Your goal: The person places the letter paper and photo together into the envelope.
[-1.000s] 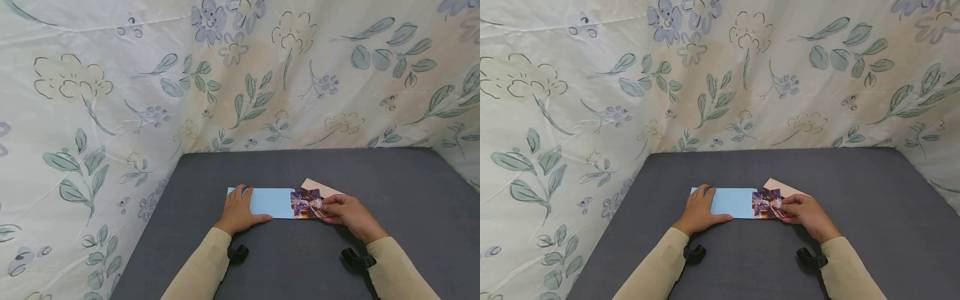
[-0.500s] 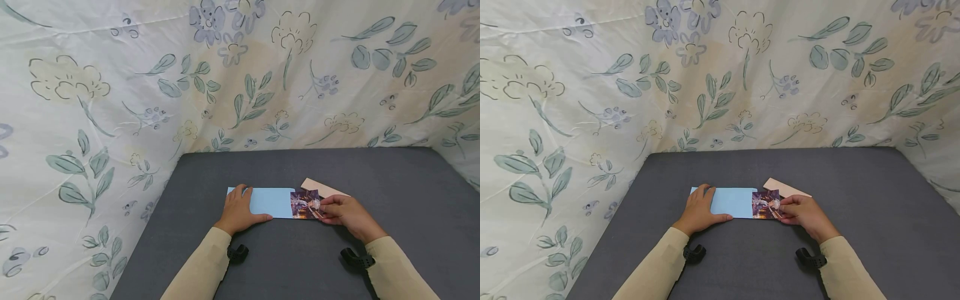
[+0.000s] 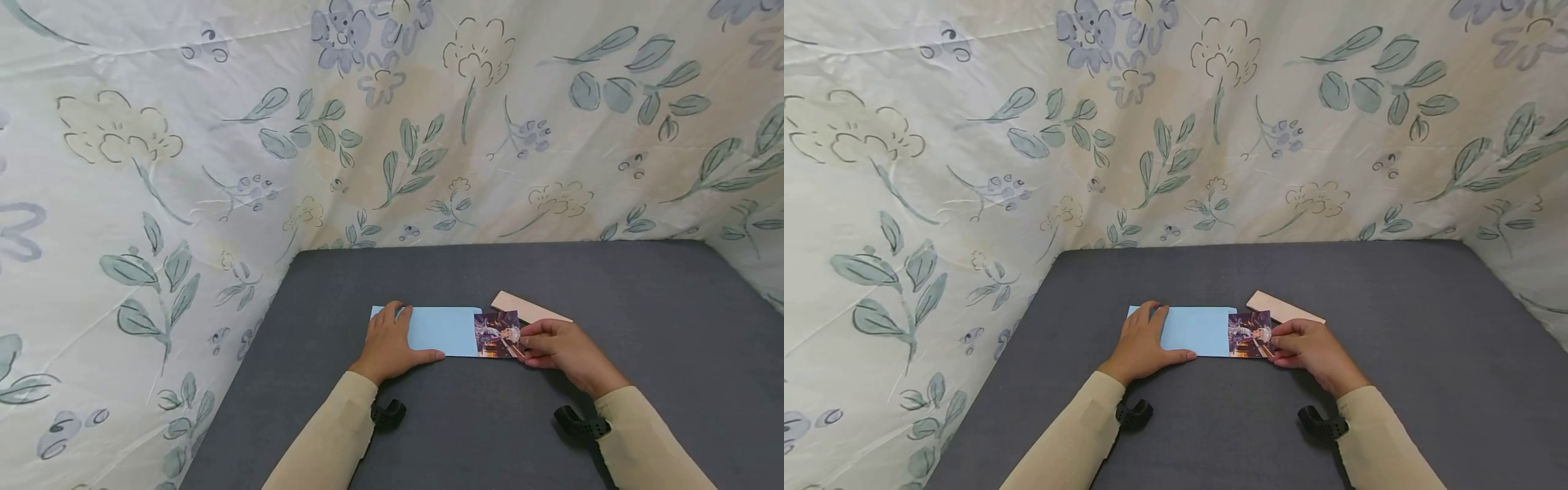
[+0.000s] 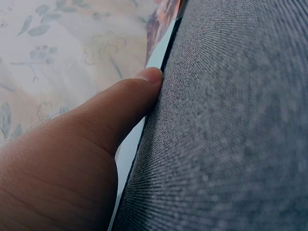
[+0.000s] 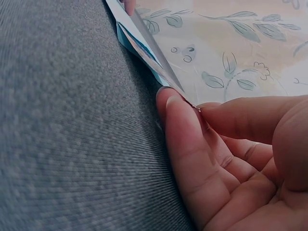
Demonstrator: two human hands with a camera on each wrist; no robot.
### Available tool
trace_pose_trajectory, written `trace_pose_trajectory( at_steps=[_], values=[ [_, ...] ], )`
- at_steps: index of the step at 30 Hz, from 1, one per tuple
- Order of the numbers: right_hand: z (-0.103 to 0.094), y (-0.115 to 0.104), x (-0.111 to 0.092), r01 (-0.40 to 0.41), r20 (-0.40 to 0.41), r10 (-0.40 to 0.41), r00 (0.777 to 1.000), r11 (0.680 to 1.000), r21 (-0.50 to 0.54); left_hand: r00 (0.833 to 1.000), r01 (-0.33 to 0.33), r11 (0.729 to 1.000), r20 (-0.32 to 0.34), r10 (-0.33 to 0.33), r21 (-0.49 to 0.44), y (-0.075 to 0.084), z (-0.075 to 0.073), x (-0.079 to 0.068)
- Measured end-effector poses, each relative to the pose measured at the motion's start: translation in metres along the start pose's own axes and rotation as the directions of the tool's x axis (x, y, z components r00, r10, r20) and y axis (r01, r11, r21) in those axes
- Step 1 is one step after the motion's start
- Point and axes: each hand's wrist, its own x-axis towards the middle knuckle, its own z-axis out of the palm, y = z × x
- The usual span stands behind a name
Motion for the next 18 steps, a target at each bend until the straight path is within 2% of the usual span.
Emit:
trace_pose_trajectory(
  at_steps=[10, 18],
  values=[
    [-0.002, 0.001, 0.003, 0.014, 0.035, -0.014, 0.999, 1.000, -0.010, 0.999, -0.018, 1.000, -0.032, 0.017, -0.018, 0.000, 0.004, 0.002],
    [-0.004, 0.002, 0.009, 0.024, 0.059, -0.024, 0.998, 1.000, 0.000, 1.000, 0.017, 1.000, -0.008, -0.017, 0.011, 0.003, 0.004, 0.006]
  ],
)
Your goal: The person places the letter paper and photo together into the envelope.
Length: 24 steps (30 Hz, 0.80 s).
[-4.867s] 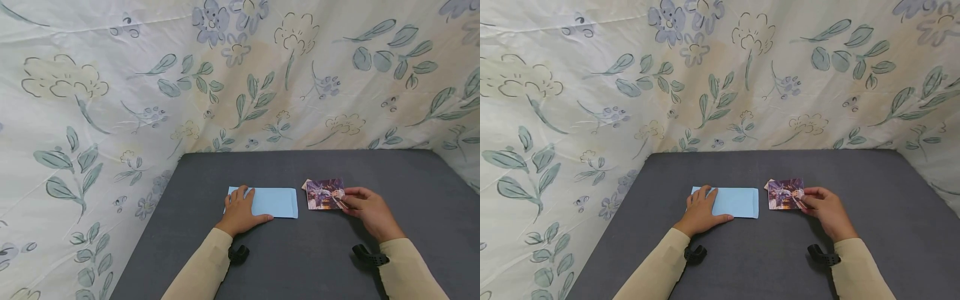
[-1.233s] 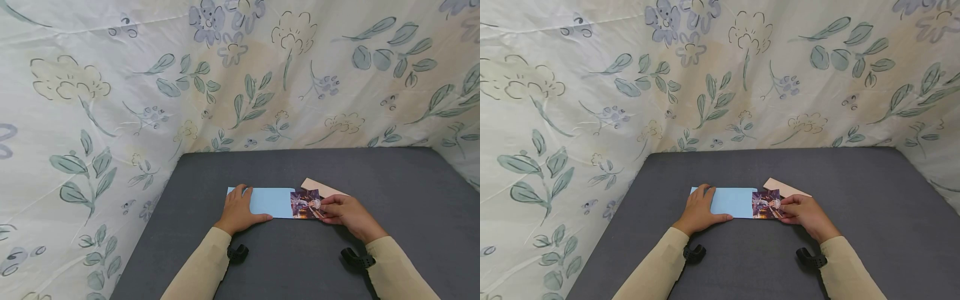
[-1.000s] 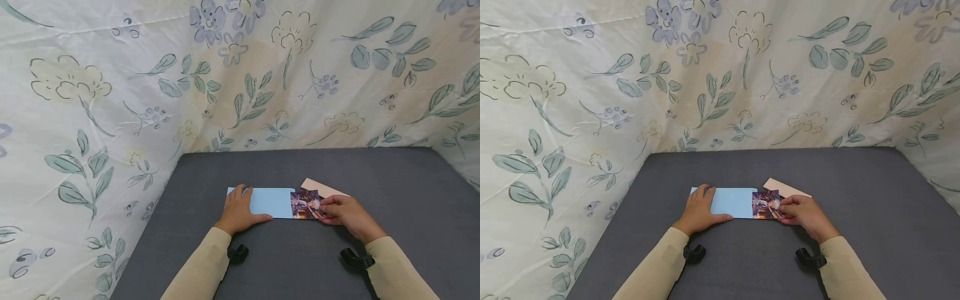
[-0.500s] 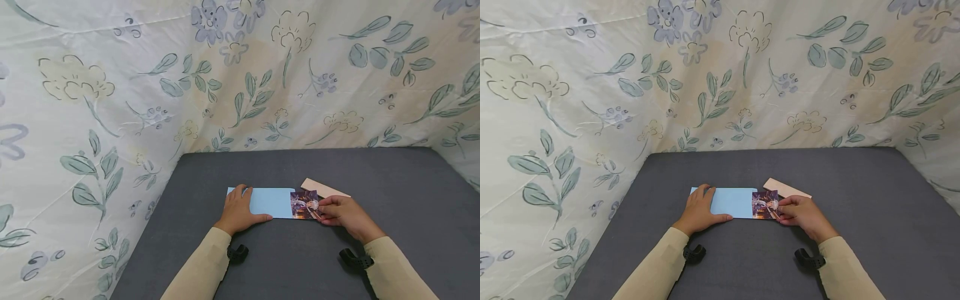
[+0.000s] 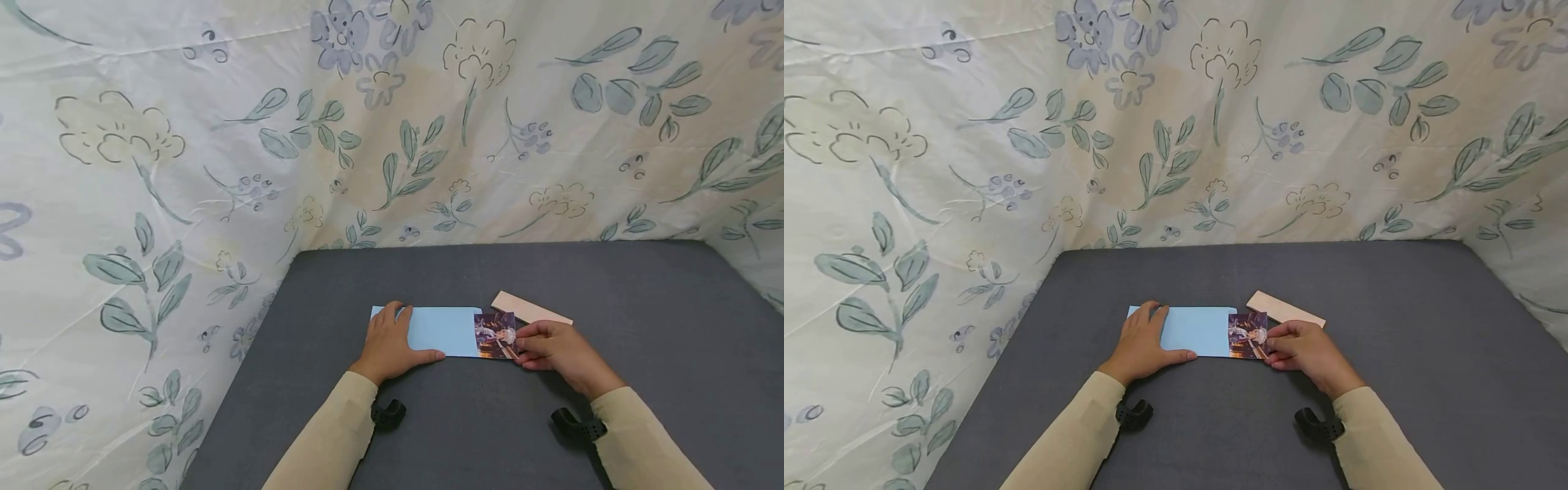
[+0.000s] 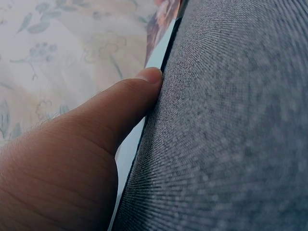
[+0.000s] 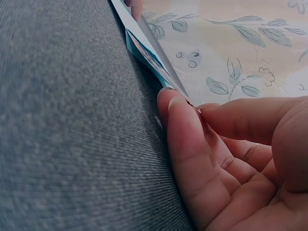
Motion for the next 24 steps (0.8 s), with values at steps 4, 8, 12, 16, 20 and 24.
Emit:
trace_pose_trajectory(
  at_steps=[4, 8, 12, 16, 20, 24],
  values=[
    [0.0010, 0.0009, -0.0003, 0.010, 0.010, -0.010, 1.000, 1.000, 0.006, 1.000, 0.002, 1.000, -0.002, -0.002, 0.006, 0.0006, 0.0015, -0.0007],
    [0.0013, 0.0014, -0.0011, 0.014, 0.015, -0.014, 1.000, 1.000, 0.009, 1.000, 0.004, 1.000, -0.002, -0.004, 0.005, 0.0011, 0.0028, -0.0011],
    [0.0020, 0.0014, -0.0029, 0.022, 0.022, -0.022, 0.999, 1.000, 0.009, 1.000, 0.004, 1.000, -0.003, -0.004, 0.003, 0.0026, 0.0025, -0.0025],
    [0.0031, 0.0013, -0.0037, 0.029, 0.033, -0.029, 0.999, 1.000, 0.005, 1.000, -0.004, 1.000, -0.012, 0.004, 0.001, 0.0035, 0.0023, -0.0044],
    [0.0041, 0.0007, -0.0039, 0.022, 0.032, -0.022, 0.999, 1.000, 0.006, 1.000, -0.004, 1.000, -0.016, 0.004, 0.002, 0.0040, 0.0031, -0.0057],
    [0.0053, 0.0012, -0.0045, 0.030, 0.038, -0.030, 0.999, 1.000, 0.006, 1.000, 0.008, 1.000, -0.010, -0.008, 0.011, 0.0045, 0.0041, -0.0061]
  ],
)
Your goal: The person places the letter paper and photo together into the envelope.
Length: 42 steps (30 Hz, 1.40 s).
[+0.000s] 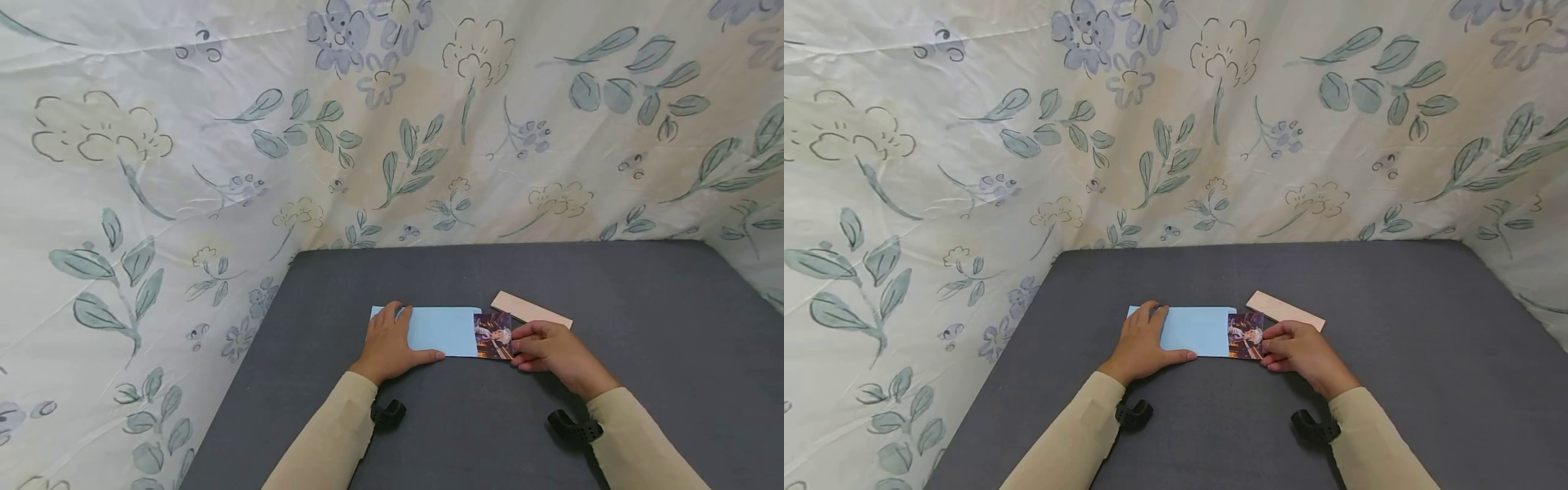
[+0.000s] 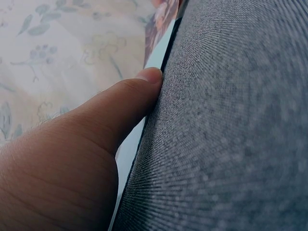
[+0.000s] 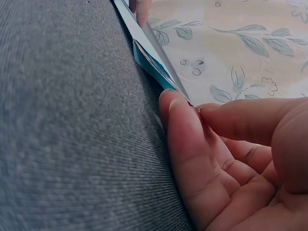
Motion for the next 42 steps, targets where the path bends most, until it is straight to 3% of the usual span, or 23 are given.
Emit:
trace_pose_trajectory(
  at_steps=[12, 25, 32, 42],
  values=[
    [0.007, 0.003, -0.001, 0.009, -0.010, -0.009, 1.000, 1.000, 0.005, 1.000, -0.018, 1.000, -0.015, 0.018, -0.001, -0.002, 0.000, -0.003],
    [-0.006, 0.002, 0.012, 0.019, 0.019, -0.019, 1.000, 1.000, 0.004, 1.000, 0.026, 1.000, -0.006, -0.026, 0.010, 0.005, 0.004, 0.007],
    [-0.006, 0.001, 0.015, 0.018, 0.012, -0.018, 1.000, 1.000, 0.001, 1.000, 0.011, 1.000, -0.027, -0.011, -0.001, 0.004, 0.006, 0.010],
    [-0.003, 0.001, 0.016, 0.028, 0.023, -0.028, 0.999, 1.000, 0.000, 1.000, 0.007, 1.000, 0.003, -0.008, 0.004, 0.004, 0.003, 0.011]
  ],
)
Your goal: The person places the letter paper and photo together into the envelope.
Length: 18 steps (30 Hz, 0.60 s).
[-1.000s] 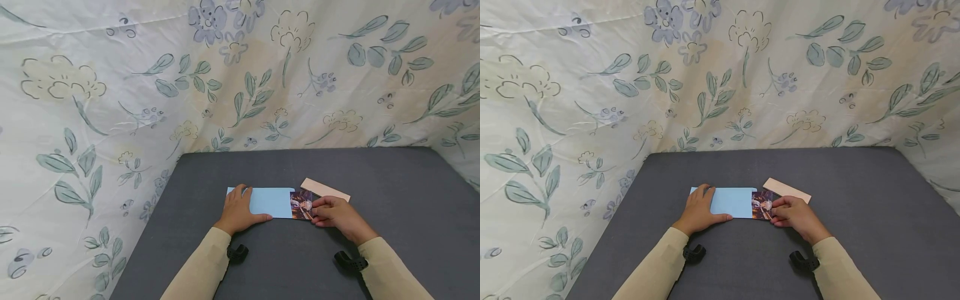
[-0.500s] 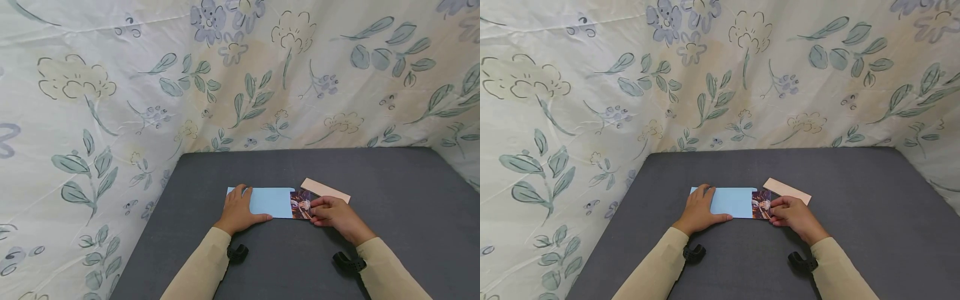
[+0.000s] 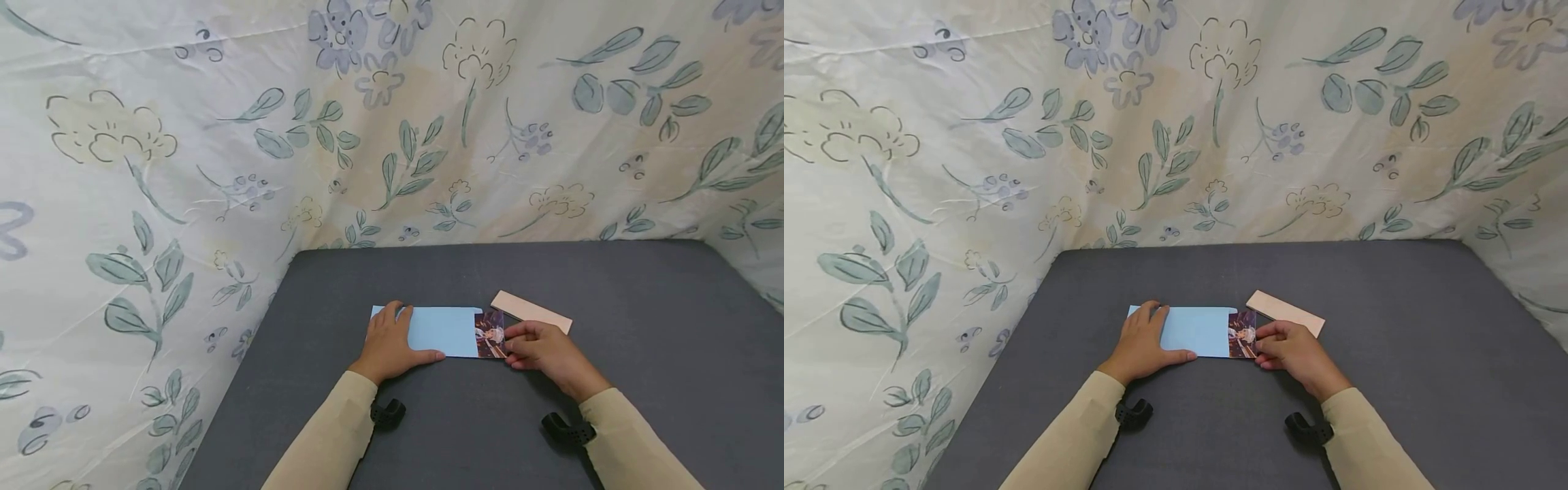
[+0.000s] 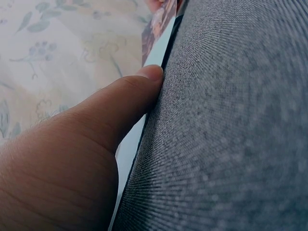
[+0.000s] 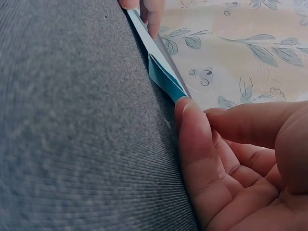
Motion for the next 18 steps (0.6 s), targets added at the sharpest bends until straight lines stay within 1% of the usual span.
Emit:
trace_pose_trajectory(
  at_steps=[4, 10, 18],
  values=[
    [0.005, 0.000, -0.004, 0.001, -0.009, -0.001, 1.000, 1.000, -0.008, 1.000, -0.018, 1.000, -0.010, 0.018, -0.011, -0.002, 0.000, -0.003],
    [0.014, -0.002, -0.011, 0.010, -0.010, -0.010, 1.000, 1.000, -0.003, 1.000, -0.025, 1.000, 0.011, 0.025, -0.003, -0.004, -0.003, -0.008],
    [0.019, 0.000, -0.011, 0.016, -0.011, -0.016, 1.000, 1.000, 0.002, 0.999, -0.031, 1.000, 0.012, 0.031, 0.003, -0.004, -0.002, -0.009]
  ],
)
